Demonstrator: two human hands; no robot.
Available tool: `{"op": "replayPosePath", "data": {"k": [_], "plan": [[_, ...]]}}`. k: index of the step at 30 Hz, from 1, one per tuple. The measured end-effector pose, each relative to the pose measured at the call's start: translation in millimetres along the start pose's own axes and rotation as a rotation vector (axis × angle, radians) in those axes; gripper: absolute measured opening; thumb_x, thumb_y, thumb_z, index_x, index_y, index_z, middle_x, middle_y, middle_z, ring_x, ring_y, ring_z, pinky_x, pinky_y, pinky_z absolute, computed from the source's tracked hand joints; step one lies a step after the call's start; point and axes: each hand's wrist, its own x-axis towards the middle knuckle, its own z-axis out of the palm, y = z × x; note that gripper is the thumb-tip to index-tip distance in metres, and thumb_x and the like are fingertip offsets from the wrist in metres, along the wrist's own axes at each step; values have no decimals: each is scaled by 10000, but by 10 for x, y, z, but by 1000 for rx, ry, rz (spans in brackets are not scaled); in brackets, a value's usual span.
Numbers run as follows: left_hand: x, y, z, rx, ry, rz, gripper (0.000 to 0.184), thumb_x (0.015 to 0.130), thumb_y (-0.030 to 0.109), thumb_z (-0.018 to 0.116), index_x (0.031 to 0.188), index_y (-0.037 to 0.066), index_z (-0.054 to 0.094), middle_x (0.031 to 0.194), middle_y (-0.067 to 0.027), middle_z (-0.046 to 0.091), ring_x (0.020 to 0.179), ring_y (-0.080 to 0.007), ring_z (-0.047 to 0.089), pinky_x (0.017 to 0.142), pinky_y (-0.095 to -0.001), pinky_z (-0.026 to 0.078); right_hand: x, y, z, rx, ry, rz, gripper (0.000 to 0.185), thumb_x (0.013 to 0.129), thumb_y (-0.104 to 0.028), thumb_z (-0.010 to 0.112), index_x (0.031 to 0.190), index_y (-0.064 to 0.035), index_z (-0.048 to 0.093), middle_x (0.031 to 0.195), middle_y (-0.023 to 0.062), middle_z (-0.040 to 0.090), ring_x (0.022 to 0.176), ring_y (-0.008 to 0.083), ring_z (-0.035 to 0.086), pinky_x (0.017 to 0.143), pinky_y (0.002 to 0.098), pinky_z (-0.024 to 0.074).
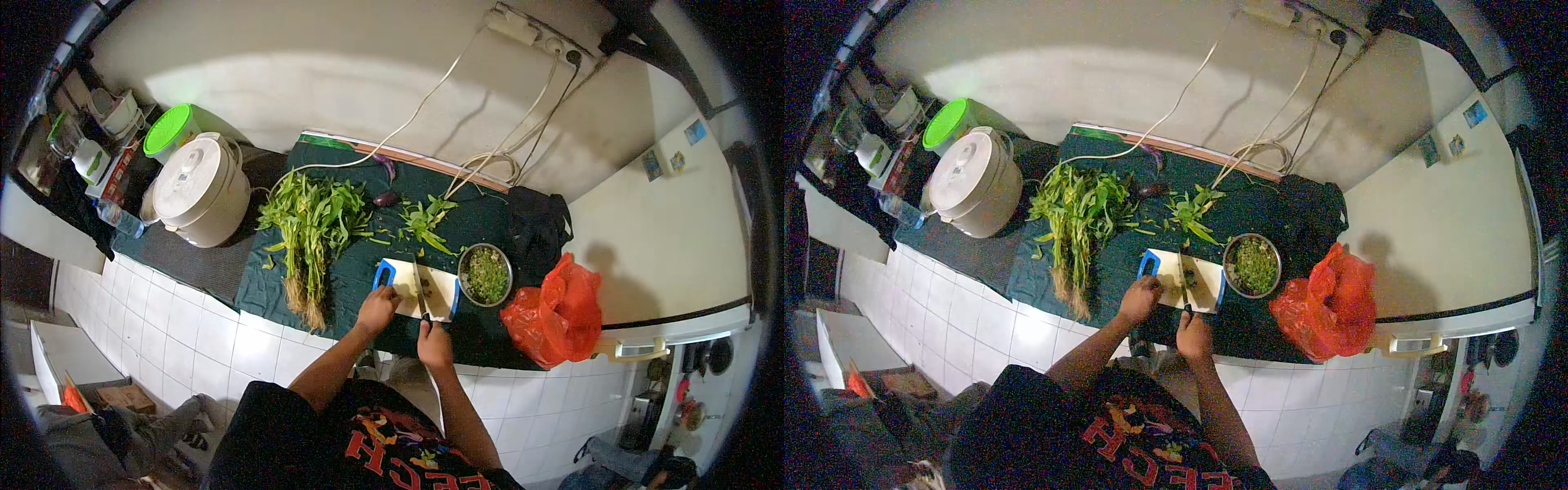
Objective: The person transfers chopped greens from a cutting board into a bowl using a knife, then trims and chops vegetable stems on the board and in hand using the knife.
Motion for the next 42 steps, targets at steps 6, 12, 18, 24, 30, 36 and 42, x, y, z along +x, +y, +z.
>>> {"op": "replayPosePath", "data": {"k": [6, 12, 18, 24, 30, 36, 42], "plan": [[-34, 3, -11, 118, 26, 55, 203, 797, 147, 585, 962, 118, 700, 1122, -90, 558, 1058, -289, 515, 877, -414, 433, -107, 38, 379, -41, 19, 29, 387, 980, -321, 429, 920, 53, 508, 771, 312, 621, 757, 483, 623, 682, 557, 496], [15, 21, -236, -47, 83, -36, 191, 762, 165, 636, 929, 155, 728, 1210, -71, 529, 1170, -298, 445, 943, -454, 366, 170, -165, 102, -5, -49, 7, 412, 982, -322, 419, 985, 78, 519, 780, 307, 627, 765, 482, 624, 670, 543, 501], [69, 37, -179, -223, 112, -304, 125, 741, 187, 696, 853, 184, 751, 1253, -53, 521, 1223, -299, 413, 985, -449, 336, -136, -11, 316, -35, 1, 87, 394, 976, -313, 427, 954, 66, 533, 775, 309, 627, 741, 489, 620, 660, 540, 503], [45, -44, -108, -225, 74, -262, 140, 712, 181, 736, 851, 185, 755, 1252, -46, 522, 1235, -291, 406, 993, -451, 333, 128, -49, 149, -16, -26, -24, 419, 978, -339, 413, 960, 64, 526, 789, 314, 626, 751, 492, 620, 688, 555, 496], [114, 12, -229, -167, 5, -313, 221, 674, 181, 764, 893, 181, 738, 1249, -43, 519, 1231, -296, 406, 982, -450, 344, -171, -62, 358, -16, 3, 180, 425, 971, -332, 429, 875, 61, 559, 784, 323, 620, 768, 495, 614, 689, 551, 494], [309, 82, -261, 66, -17, -651, 1005, 564, 326, 886, 1399, 169, 348, 1482, -240, 234, 1358, -460, 219, 1036, -590, 250, 69, -195, 113, 24, -2, 25, 401, 963, -319, 454, 905, 63, 561, 781, 334, 610, 794, 493, 612, 691, 557, 488], [359, -226, -299, -24, -343, -851, 1485, 424, 670, 848, 1520, 188, -30, 1516, -309, -169, 1399, -474, -187, 1048, -705, 27, -191, -94, 501, -96, 146, 15, 415, 963, -310, 455, 893, 88, 551, 731, 301, 620, 723, 487, 616, 654, 550, 502]]}}
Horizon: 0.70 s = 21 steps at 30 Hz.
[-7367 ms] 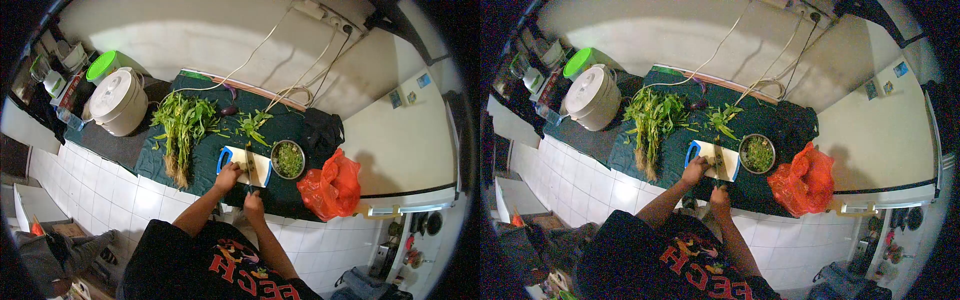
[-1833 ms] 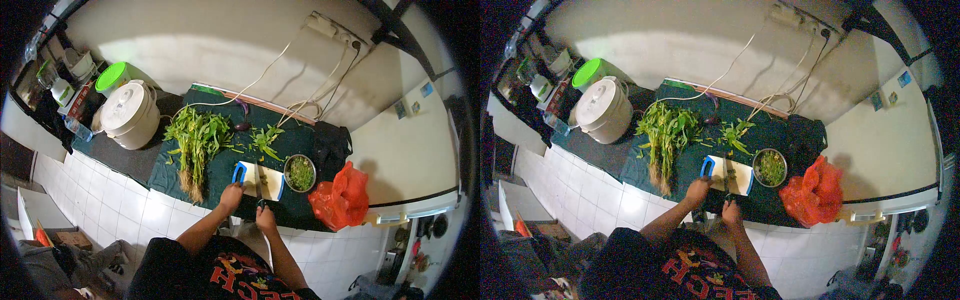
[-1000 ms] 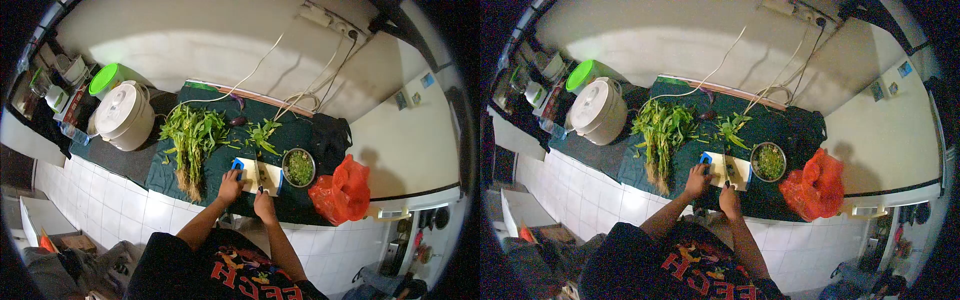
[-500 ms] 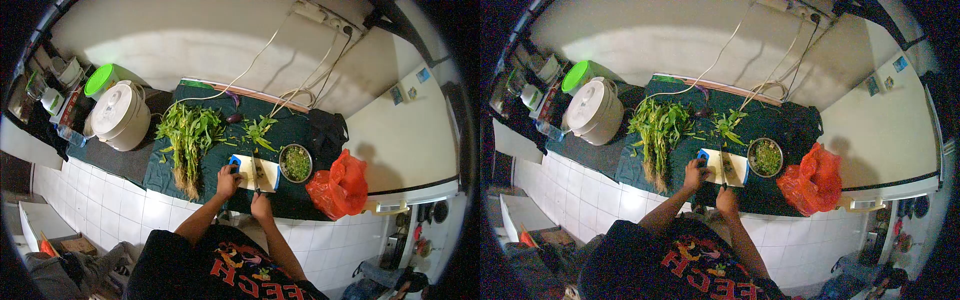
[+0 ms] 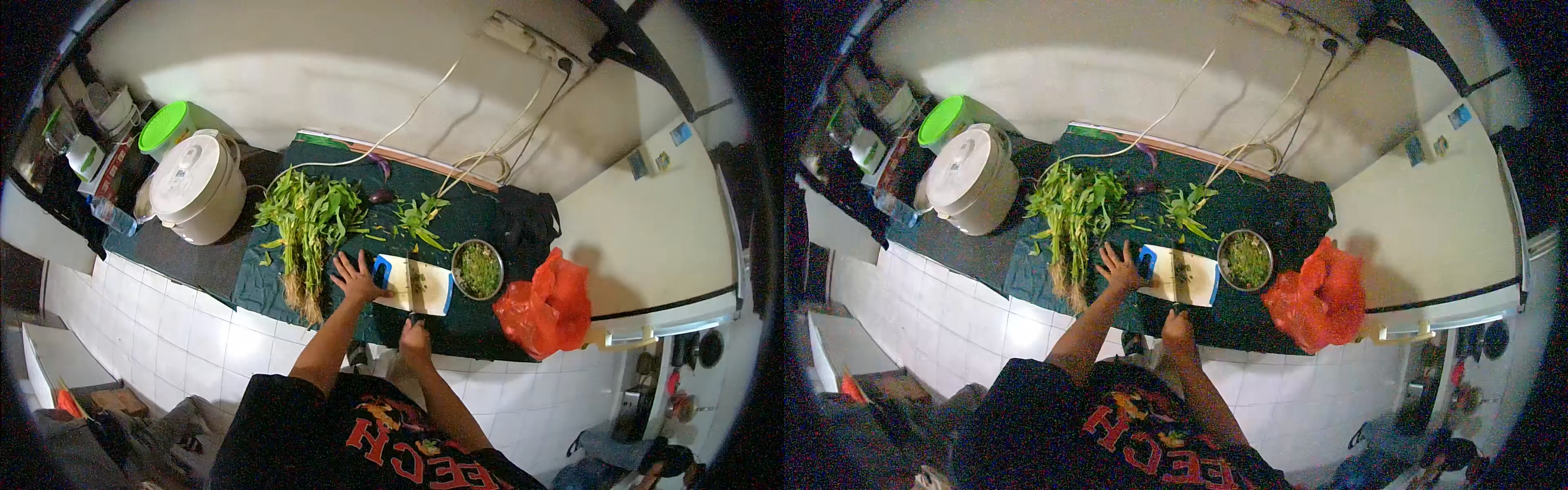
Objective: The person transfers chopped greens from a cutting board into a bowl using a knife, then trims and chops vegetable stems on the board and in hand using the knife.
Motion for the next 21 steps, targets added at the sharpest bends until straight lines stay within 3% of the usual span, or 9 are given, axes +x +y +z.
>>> {"op": "replayPosePath", "data": {"k": [1, 2, 5, 7, 9, 11, 16, 19, 21], "plan": [[29, -12, -34, 9, -23, 18, 1512, 422, 712, 823, 1522, 194, -77, 1507, -304, -219, 1389, -474, -223, 1042, -711, 14, 14, -36, -7, -93, 75, -49, 416, 964, -309, 448, 897, 88, 552, 732, 298, 622, 727, 486, 618, 657, 548, 505], [38, -23, -54, 43, -62, 14, 1530, 423, 755, 791, 1514, 198, -126, 1481, -299, -291, 1366, -475, -276, 1019, -731, -10, 107, -28, -60, 39, -4, -19, 403, 961, -309, 463, 882, 76, 554, 722, 298, 619, 713, 471, 626, 634, 538, 506], [74, -39, -2, 45, -63, 28, 1542, 420, 761, 789, 1509, 193, -142, 1466, -307, -312, 1354, -487, -288, 1009, -737, -17, 362, -73, -138, 43, -91, 15, 384, 954, -340, 482, 862, 20, 577, 778, 271, 633, 744, 449, 640, 640, 511, 526], [80, 9, -38, 66, -96, 9, 1542, 423, 763, 787, 1508, 191, -148, 1461, -312, -315, 1350, -491, -292, 1002, -742, -20, 304, -73, -171, 31, -156, 45, 398, 957, -356, 470, 891, 27, 556, 798, 290, 630, 789, 452, 641, 665, 524, 524], [120, 21, -45, 81, -121, -20, 1541, 426, 764, 785, 1506, 189, -153, 1457, -317, -319, 1346, -495, -296, 995, -747, -24, 108, -93, -88, 92, -61, 19, 406, 969, -307, 438, 875, 75, 536, 757, 328, 610, 733, 494, 614, 648, 554, 493], [126, -40, 19, 42, -88, 25, 1540, 432, 754, 792, 1505, 188, -157, 1458, -319, -314, 1345, -497, -297, 994, -748, -26, 34, -44, -6, 176, -126, 139, 414, 972, -315, 433, 881, 75, 539, 773, 335, 611, 750, 494, 615, 663, 558, 488], [186, -78, 115, 71, -42, 30, 1565, 372, 821, 744, 1503, 204, -144, 1473, -300, -304, 1360, -498, -266, 980, -776, -19, 381, -130, -208, 99, -185, 20, 414, 976, -329, 427, 930, 69, 534, 841, 334, 620, 826, 485, 617, 727, 552, 485], [204, -59, 119, 80, -58, 4, 1573, 365, 806, 760, 1502, 214, -150, 1471, -290, -316, 1361, -485, -275, 990, -767, -22, 276, -135, -207, 140, -210, 129, 415, 974, -332, 434, 974, 72, 530, 842, 336, 620, 832, 487, 616, 710, 548, 491], [194, -38, 98, 81, -55, -4, 1577, 358, 800, 768, 1503, 222, -149, 1473, -288, -315, 1362, -481, -277, 995, -762, -21, 88, -67, -76, 112, -181, 5, 437, 981, -339, 423, 1014, 84, 525, 846, 333, 623, 825, 490, 621, 702, 547, 493]]}}
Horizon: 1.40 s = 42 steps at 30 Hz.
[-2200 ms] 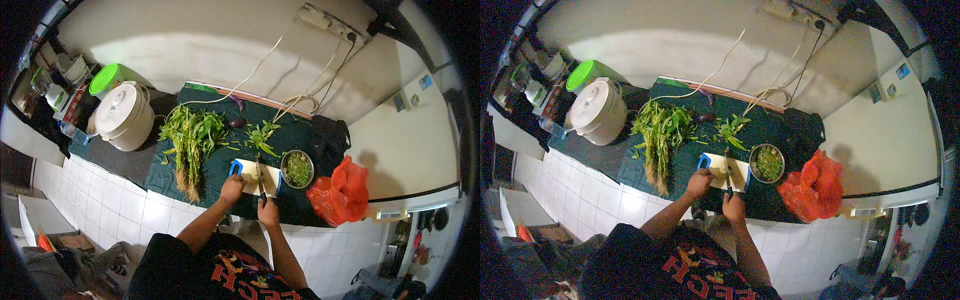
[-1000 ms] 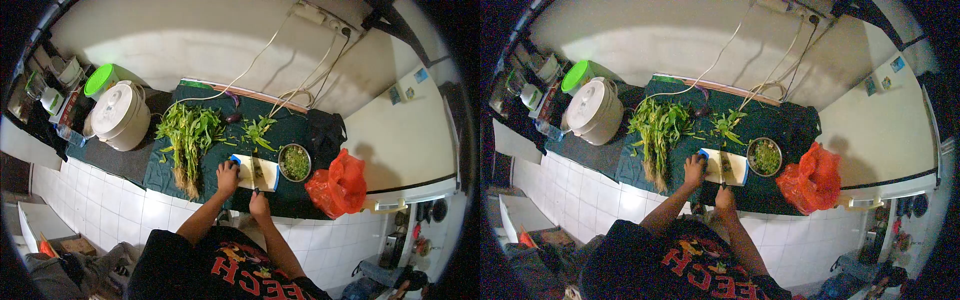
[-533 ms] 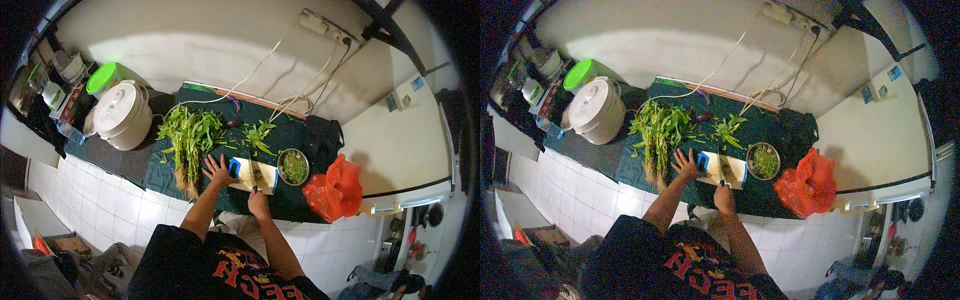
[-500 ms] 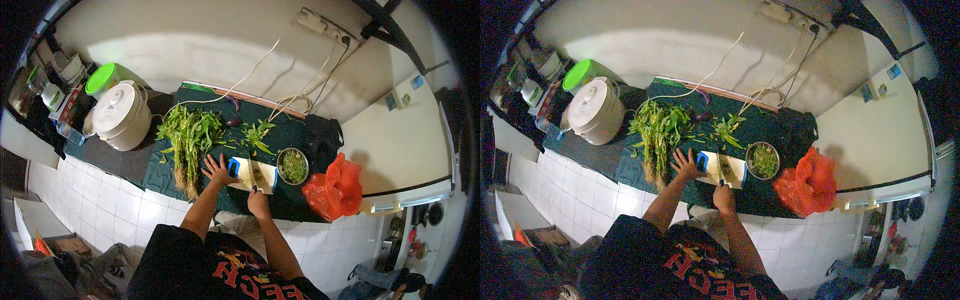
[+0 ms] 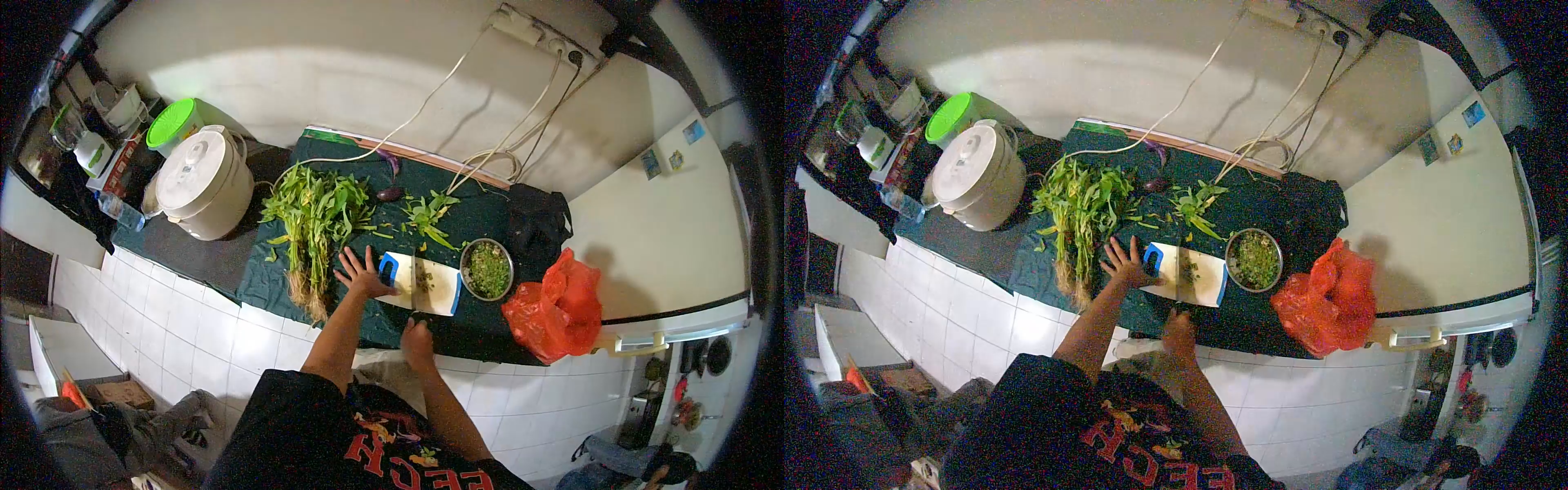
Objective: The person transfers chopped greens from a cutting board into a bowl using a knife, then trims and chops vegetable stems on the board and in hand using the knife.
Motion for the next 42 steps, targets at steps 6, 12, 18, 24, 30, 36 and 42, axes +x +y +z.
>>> {"op": "replayPosePath", "data": {"k": [6, 12, 18, 24, 30, 36, 42], "plan": [[-55, 33, -91, 0, -61, -37, 1588, 346, 789, 782, 1498, 247, -167, 1468, -280, -330, 1362, -473, -283, 1006, -753, -22, 224, -189, -286, 23, -107, 111, 468, 995, -350, 375, 1052, 94, 510, 906, 321, 630, 883, 484, 619, 772, 540, 489], [-45, 37, -105, 7, -87, -37, 1564, 384, 778, 782, 1495, 247, -182, 1461, -287, -336, 1360, -478, -283, 1013, -740, -32, 7, -59, -31, 89, -76, 96, 459, 987, -337, 391, 991, 98, 539, 892, 336, 618, 868, 498, 608, 754, 545, 483], [-108, 53, -144, 10, -32, -1, 1539, 417, 768, 782, 1499, 236, -175, 1466, -285, -329, 1360, -476, -285, 1019, -727, -45, 308, -11, -46, 129, -76, 15, 435, 987, -324, 402, 978, 92, 528, 862, 349, 610, 864, 509, 602, 758, 552, 483], [-52, 60, -84, 10, -68, -34, 1579, 365, 779, 787, 1498, 233, -167, 1455, -299, -337, 1349, -486, -297, 997, -752, -48, -22, 65, 15, -24, -47, -28, 450, 991, -341, 392, 1006, 95, 504, 865, 342, 615, 853, 509, 608, 761, 560, 488], [-90, 47, -137, -1, -56, 0, 1528, 442, 757, 786, 1493, 240, -195, 1461, -294, -331, 1348, -487, -299, 1023, -721, -30, 318, -74, -92, 45, -139, 5, 467, 990, -352, 394, 1016, 101, 501, 867, 343, 619, 861, 480, 624, 736, 555, 487], [-60, -3, -55, 19, -57, -10, 1554, 418, 774, 781, 1487, 234, -208, 1456, -295, -338, 1350, -487, -293, 1026, -724, -22, 154, -14, 209, 111, 25, 53, 451, 982, -337, 425, 1000, 101, 529, 853, 332, 625, 861, 470, 629, 717, 532, 503], [-84, 77, -121, 0, -82, -43, 1568, 388, 790, 774, 1497, 225, -178, 1456, -297, -335, 1354, -480, -292, 1027, -720, -29, 409, -233, -227, 1, -158, -45, 459, 973, -329, 441, 1041, 116, 532, 877, 342, 622, 850, 503, 613, 748, 541, 497]]}}
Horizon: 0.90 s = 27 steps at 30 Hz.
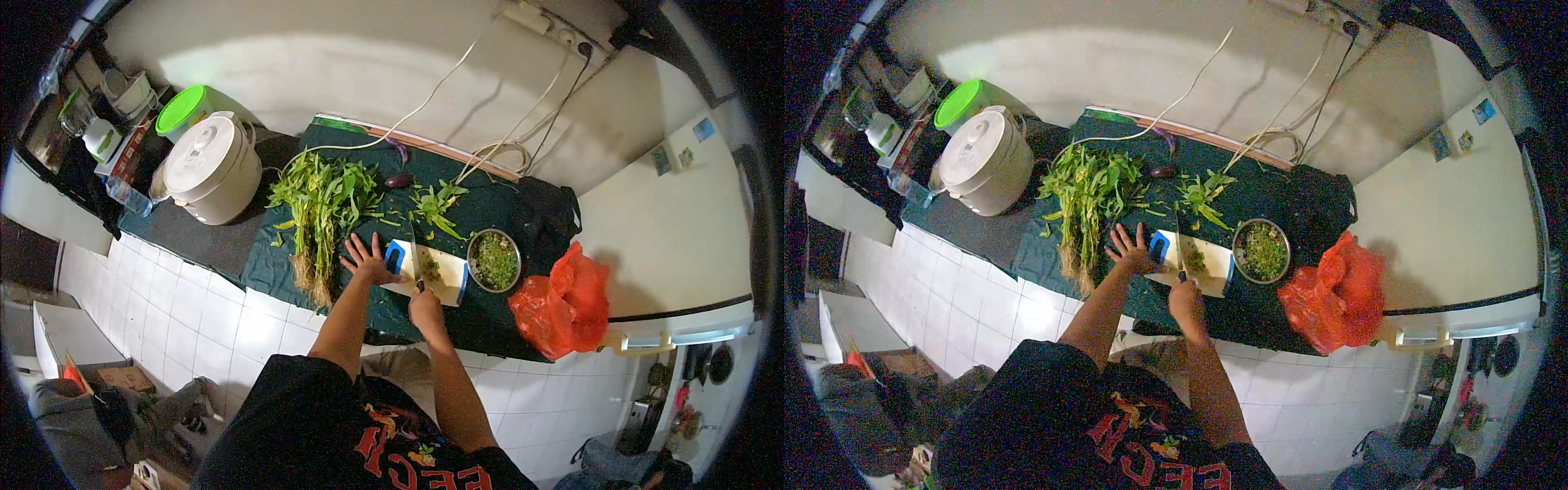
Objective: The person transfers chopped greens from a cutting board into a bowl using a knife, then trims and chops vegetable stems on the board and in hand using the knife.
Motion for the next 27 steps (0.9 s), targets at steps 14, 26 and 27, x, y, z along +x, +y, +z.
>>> {"op": "replayPosePath", "data": {"k": [14, 26, 27], "plan": [[-3, -19, -22, 16, -10, 7, 1556, 399, 786, 776, 1498, 230, -175, 1458, -289, -339, 1358, -476, -288, 1025, -727, -5, -168, -81, 191, 172, 22, 91, 455, 974, -319, 434, 893, 106, 574, 859, 353, 618, 859, 500, 612, 748, 550, 485], [39, -62, 22, 6, 4, 15, 1549, 406, 779, 778, 1498, 240, -179, 1454, -299, -337, 1360, -481, -280, 1023, -727, -3, -128, -79, 207, 21, -51, 64, 469, 981, -354, 428, 1001, 102, 534, 890, 349, 621, 869, 479, 626, 731, 540, 495], [44, -77, 31, -9, 19, 30, 1550, 404, 777, 781, 1498, 243, -178, 1456, -298, -335, 1361, -482, -276, 1024, -727, 0, -174, -42, 300, 18, -55, 67, 469, 981, -354, 428, 1001, 102, 534, 890, 349, 621, 869, 479, 626, 731, 540, 495]]}}
